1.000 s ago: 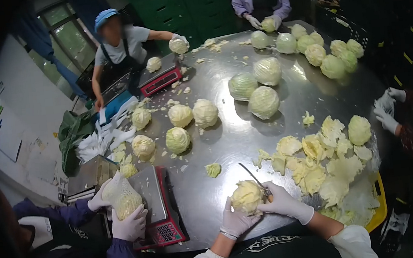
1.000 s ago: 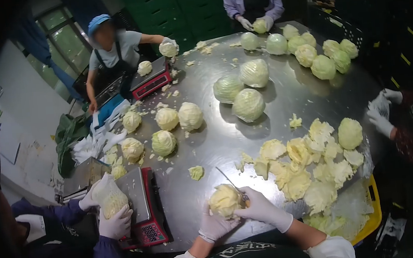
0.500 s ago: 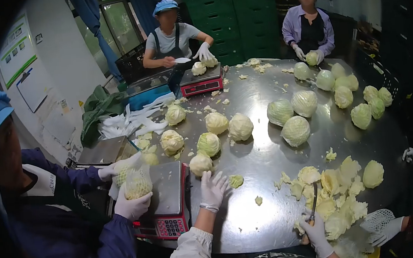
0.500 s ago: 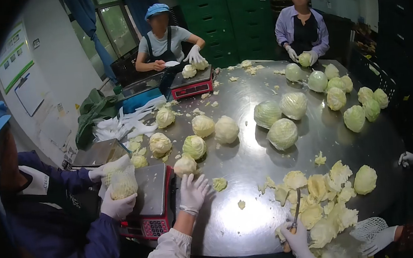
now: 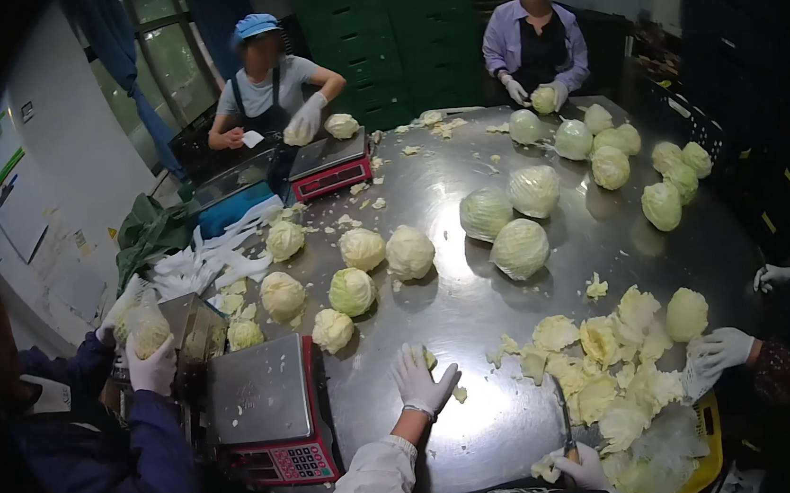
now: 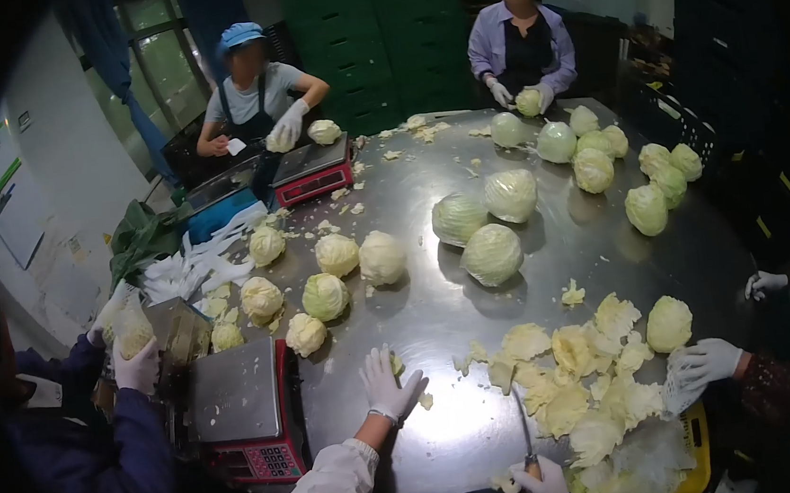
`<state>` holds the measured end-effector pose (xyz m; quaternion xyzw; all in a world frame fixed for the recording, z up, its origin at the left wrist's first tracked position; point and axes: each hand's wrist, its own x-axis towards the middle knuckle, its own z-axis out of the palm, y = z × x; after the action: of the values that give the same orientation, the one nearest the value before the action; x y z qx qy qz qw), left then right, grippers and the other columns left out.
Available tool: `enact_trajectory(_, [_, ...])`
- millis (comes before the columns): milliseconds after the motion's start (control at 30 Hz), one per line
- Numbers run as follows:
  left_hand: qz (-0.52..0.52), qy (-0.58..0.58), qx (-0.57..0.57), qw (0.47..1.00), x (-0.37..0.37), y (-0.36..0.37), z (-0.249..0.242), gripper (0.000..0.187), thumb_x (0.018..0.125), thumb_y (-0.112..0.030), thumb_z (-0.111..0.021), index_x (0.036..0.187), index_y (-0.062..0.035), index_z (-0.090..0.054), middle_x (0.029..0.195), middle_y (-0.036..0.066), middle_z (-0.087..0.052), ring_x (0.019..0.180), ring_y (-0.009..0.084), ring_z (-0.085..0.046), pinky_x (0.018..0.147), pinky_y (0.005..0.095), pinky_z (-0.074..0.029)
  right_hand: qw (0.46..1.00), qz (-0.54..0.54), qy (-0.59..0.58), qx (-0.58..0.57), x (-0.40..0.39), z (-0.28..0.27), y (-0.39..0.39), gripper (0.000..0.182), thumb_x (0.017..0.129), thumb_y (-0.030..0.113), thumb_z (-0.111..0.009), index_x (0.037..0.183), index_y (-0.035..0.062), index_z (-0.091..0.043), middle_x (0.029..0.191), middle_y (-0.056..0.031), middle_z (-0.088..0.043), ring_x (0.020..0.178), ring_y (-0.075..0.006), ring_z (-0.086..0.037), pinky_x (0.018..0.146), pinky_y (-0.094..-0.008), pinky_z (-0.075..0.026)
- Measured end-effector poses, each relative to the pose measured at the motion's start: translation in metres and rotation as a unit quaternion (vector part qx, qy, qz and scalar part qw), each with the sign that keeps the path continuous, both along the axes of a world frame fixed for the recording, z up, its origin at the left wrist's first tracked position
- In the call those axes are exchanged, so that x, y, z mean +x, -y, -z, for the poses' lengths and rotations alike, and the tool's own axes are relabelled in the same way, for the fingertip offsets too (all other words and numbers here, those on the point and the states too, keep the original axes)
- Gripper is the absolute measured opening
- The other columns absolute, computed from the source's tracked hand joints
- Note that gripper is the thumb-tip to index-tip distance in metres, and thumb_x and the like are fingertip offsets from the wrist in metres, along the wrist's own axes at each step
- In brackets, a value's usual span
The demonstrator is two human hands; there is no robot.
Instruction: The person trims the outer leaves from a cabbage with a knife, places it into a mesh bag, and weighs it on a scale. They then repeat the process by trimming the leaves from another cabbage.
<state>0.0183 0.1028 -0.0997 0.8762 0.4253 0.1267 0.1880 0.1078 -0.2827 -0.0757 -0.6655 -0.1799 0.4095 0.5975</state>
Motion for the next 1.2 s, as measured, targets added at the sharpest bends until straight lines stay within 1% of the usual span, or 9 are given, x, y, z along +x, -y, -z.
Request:
enact_trajectory(333, [0.448,0.044,-0.015,0.893,0.135,0.203,0.019,0.089,0.095,-0.061,-0.057,0.141,0.0131,-0.043,0.155,0.037,-0.032,0.147,0.0526,-0.027,0.123,0.0581,-0.018,0.908,0.37,0.191,-0.039,0.09,-0.006,0.056,0.019,0.095,0.008,-0.067,0.11,-0.0032,-0.068,0.104,-0.0089,-0.072,0.095,-0.0177,-0.067,0.088,-0.0313,-0.052])
enact_trajectory(433, [0.592,0.064,-0.052,0.802,0.145,0.263,0.021,0.077,0.095,-0.053,-0.061,0.143,0.0057,-0.045,0.154,0.033,-0.038,0.143,0.0508,-0.036,0.123,0.0573,-0.022,0.879,0.409,0.224,-0.095,0.09,-0.004,0.083,0.023,0.094,0.006,-0.067,0.115,-0.0039,-0.066,0.113,-0.0113,-0.072,0.104,-0.0188,-0.065,0.097,-0.0318,-0.049])
enact_trajectory(500, [0.704,0.049,-0.33,0.626,0.142,0.281,0.021,0.066,0.096,-0.049,-0.063,0.142,-0.0016,-0.052,0.146,0.023,-0.053,0.136,0.0427,-0.049,0.122,0.0547,-0.027,0.861,0.436,0.242,-0.103,0.087,-0.006,0.098,0.023,0.094,0.005,-0.067,0.116,-0.0038,-0.066,0.114,-0.0107,-0.071,0.103,-0.0182,-0.065,0.097,-0.0314,-0.049])
enact_trajectory(667, [0.529,0.296,-0.209,0.767,0.186,0.172,-0.053,0.029,0.085,-0.014,-0.075,0.11,-0.0029,-0.07,0.112,0.018,-0.071,0.1,0.0353,-0.069,0.088,0.0405,-0.055,0.848,0.455,0.245,-0.117,0.085,-0.019,0.11,0.023,0.093,0.002,-0.066,0.116,-0.0031,-0.066,0.109,-0.0076,-0.069,0.1,-0.0149,-0.062,0.094,-0.0292,-0.049])
enact_trajectory(733, [0.441,0.234,0.0,0.867,0.213,0.107,0.008,0.045,0.09,-0.029,-0.07,0.126,-0.0018,-0.065,0.128,0.024,-0.063,0.121,0.0404,-0.059,0.103,0.0454,-0.046,0.847,0.459,0.24,-0.122,0.088,-0.022,0.1,0.024,0.092,0.002,-0.067,0.116,-0.0025,-0.067,0.106,-0.0063,-0.069,0.097,-0.013,-0.062,0.09,-0.0283,-0.05])
enact_trajectory(800, [0.319,0.277,-0.068,0.904,0.24,0.086,0.01,0.057,0.093,-0.037,-0.066,0.14,-0.0056,-0.057,0.143,0.025,-0.054,0.138,0.0409,-0.047,0.113,0.0467,-0.039,0.878,0.437,0.163,-0.108,0.095,-0.022,0.089,0.023,0.092,0.002,-0.067,0.114,-0.0022,-0.067,0.103,-0.0048,-0.068,0.094,-0.0109,-0.061,0.087,-0.0276,-0.05])
enact_trajectory(1033, [0.614,0.122,-0.028,0.779,0.262,0.23,0.012,0.067,0.096,-0.05,-0.06,0.151,-0.0149,-0.049,0.154,0.02,-0.047,0.145,0.042,-0.038,0.122,0.0513,-0.029,0.835,0.442,0.316,-0.089,0.136,0.011,0.086,0.028,0.084,-0.001,-0.067,0.112,0.0006,-0.069,0.118,-0.0124,-0.064,0.11,-0.0229,-0.061,0.101,-0.0366,-0.045])
enact_trajectory(1100, [0.705,0.15,-0.095,0.687,0.242,0.259,0.03,0.054,0.095,-0.044,-0.062,0.14,-0.0123,-0.06,0.146,0.02,-0.054,0.141,0.0417,-0.044,0.119,0.0501,-0.033,0.835,0.443,0.304,-0.115,0.142,0.007,0.097,0.028,0.084,0.001,-0.067,0.112,0.0011,-0.069,0.119,-0.0131,-0.064,0.115,-0.026,-0.059,0.105,-0.0386,-0.043])
enact_trajectory(1200, [0.703,0.171,-0.229,0.652,0.265,0.222,-0.019,0.042,0.094,-0.036,-0.064,0.126,-0.009,-0.067,0.138,0.019,-0.059,0.135,0.0422,-0.048,0.117,0.0499,-0.036,0.834,0.467,0.263,-0.13,0.137,0.02,0.121,0.025,0.085,0.003,-0.068,0.11,0.0023,-0.07,0.119,-0.0148,-0.065,0.121,-0.0315,-0.056,0.109,-0.0426,-0.04])
